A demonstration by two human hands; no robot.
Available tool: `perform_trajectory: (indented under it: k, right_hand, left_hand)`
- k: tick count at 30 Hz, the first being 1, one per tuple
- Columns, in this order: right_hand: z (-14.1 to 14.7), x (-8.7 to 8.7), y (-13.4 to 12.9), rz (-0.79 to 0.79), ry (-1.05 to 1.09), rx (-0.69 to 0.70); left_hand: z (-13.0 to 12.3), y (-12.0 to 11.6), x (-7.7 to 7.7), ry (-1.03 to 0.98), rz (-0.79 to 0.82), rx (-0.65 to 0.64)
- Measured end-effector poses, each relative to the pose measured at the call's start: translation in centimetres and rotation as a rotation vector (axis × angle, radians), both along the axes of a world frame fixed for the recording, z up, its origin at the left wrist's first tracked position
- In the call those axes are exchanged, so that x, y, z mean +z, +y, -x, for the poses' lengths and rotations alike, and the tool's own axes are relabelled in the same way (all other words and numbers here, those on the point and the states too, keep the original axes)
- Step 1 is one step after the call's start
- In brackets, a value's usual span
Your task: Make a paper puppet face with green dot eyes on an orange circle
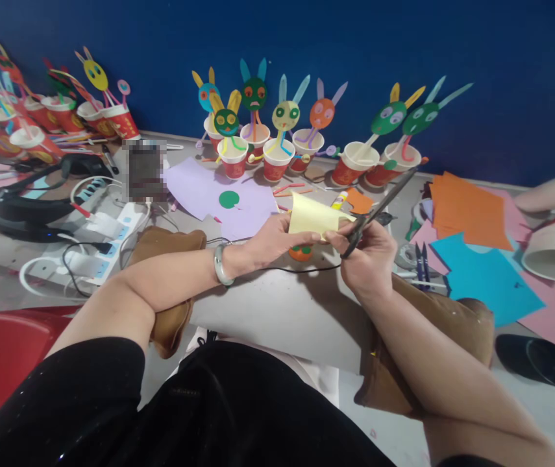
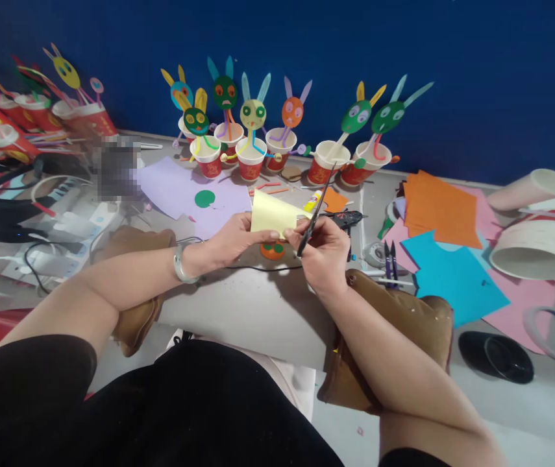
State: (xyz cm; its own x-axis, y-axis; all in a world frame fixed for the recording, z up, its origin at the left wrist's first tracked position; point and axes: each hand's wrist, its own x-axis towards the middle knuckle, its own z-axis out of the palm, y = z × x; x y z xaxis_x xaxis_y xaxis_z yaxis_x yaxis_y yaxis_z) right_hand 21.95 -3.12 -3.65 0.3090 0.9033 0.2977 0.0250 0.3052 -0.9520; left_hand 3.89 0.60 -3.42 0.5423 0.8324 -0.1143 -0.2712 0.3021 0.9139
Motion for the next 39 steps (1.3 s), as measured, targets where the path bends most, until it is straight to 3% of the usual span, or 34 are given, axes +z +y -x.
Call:
perform_trajectory:
  k: [7,12,18,22,25,27,32,34,39]
  right_hand:
    - [-0.1,0.6,-0.3,-0.066,0.029,0.018]
    - [-1.0,0.7,-0.1,-0.086,0.081,0.078]
    - [-1.9,0.9,-0.2,-0.080,-0.002,0.178]
    - [-1.7,0.9,-0.3,-0.139,-0.022,0.098]
    - [-1.6,1.0,0.0,-0.083,0.062,-0.034]
    - [-1.7,1.1,0.5,0.026,0.171,-0.023]
    - [-2.0,1.7,1.1,0.224,0.308,0.307]
    - [-2.0,1.8,1.0,0.246,0.316,0.369]
    - [-2.3,1.7,0.9,0.152,0.286,0.196]
  left_hand:
    - [1.2,1.8,0.9,-0.004,-0.026,0.146]
    - [2.1,3.3,2.3,-0.052,-0.114,0.134]
    - [2.7,3.6,3.6,-0.094,-0.140,0.153]
    - [3.0,4.0,3.7,-0.043,-0.166,0.182]
    - [3.4,4.1,3.7,-0.026,-0.155,0.129]
    - [3.6,3.9,3.8,-0.019,-0.148,0.059]
    - [3.9,3.1,4.2,0.030,-0.164,-0.154]
    - [4.0,2.9,4.3,0.042,-0.180,-0.197]
    - [3.7,3.4,3.7,0.103,-0.209,-0.124]
